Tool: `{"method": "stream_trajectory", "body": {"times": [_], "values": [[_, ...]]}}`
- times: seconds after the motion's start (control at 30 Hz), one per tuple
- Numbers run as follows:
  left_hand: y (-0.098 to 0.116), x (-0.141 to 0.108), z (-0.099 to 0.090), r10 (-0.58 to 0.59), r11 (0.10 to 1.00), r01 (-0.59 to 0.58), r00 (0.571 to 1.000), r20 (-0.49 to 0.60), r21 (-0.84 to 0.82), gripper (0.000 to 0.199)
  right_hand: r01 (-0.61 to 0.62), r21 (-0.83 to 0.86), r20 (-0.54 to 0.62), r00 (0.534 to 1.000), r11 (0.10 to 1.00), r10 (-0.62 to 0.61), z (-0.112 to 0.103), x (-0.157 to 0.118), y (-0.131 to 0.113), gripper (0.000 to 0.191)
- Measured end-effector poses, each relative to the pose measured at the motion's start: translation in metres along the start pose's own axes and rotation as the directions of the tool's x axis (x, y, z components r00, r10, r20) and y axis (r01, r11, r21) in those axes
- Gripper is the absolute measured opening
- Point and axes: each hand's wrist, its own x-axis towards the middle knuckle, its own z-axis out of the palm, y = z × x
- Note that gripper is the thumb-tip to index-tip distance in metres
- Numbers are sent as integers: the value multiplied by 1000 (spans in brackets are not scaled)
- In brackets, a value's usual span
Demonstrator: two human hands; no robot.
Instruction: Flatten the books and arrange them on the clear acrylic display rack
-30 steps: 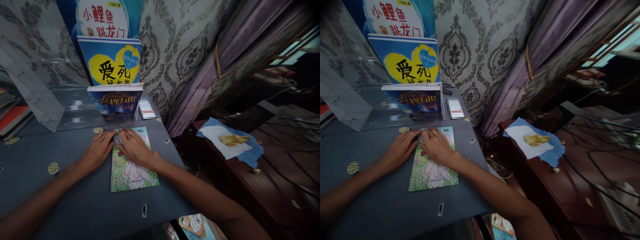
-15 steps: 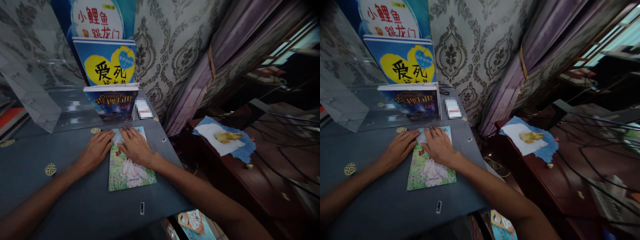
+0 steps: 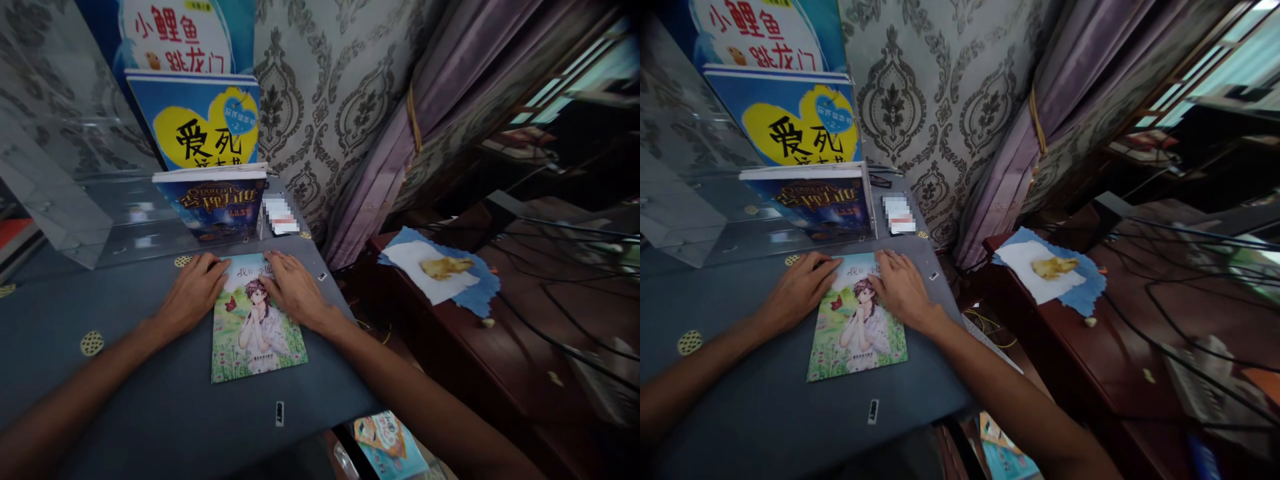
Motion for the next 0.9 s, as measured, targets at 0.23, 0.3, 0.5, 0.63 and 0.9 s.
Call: {"method": "stream_trajectory", "body": {"times": [0.23, 0.3, 0.5, 0.63, 0.9], "values": [[2, 4, -3, 36, 999, -36, 999, -7, 32, 42, -61, 384, -94, 990, 922, 105, -1, 8, 27, 35], [5, 9, -4, 54, 998, -55, 998, 25, 41, 40, -88, 506, -122, 978, 858, 172, 0, 10, 35, 38], [27, 36, 6, 144, 989, -142, 980, 134, -27, 35, -88, 596, -166, 959, 798, 230, 2, 11, 41, 42], [40, 53, 13, 172, 984, -179, 970, 174, 23, 38, -88, 591, -166, 960, 802, 227, 1, 11, 38, 41], [40, 74, 17, 225, 969, -240, 954, 197, 59, 46, -82, 599, -181, 955, 797, 234, 4, 13, 42, 46]]}}
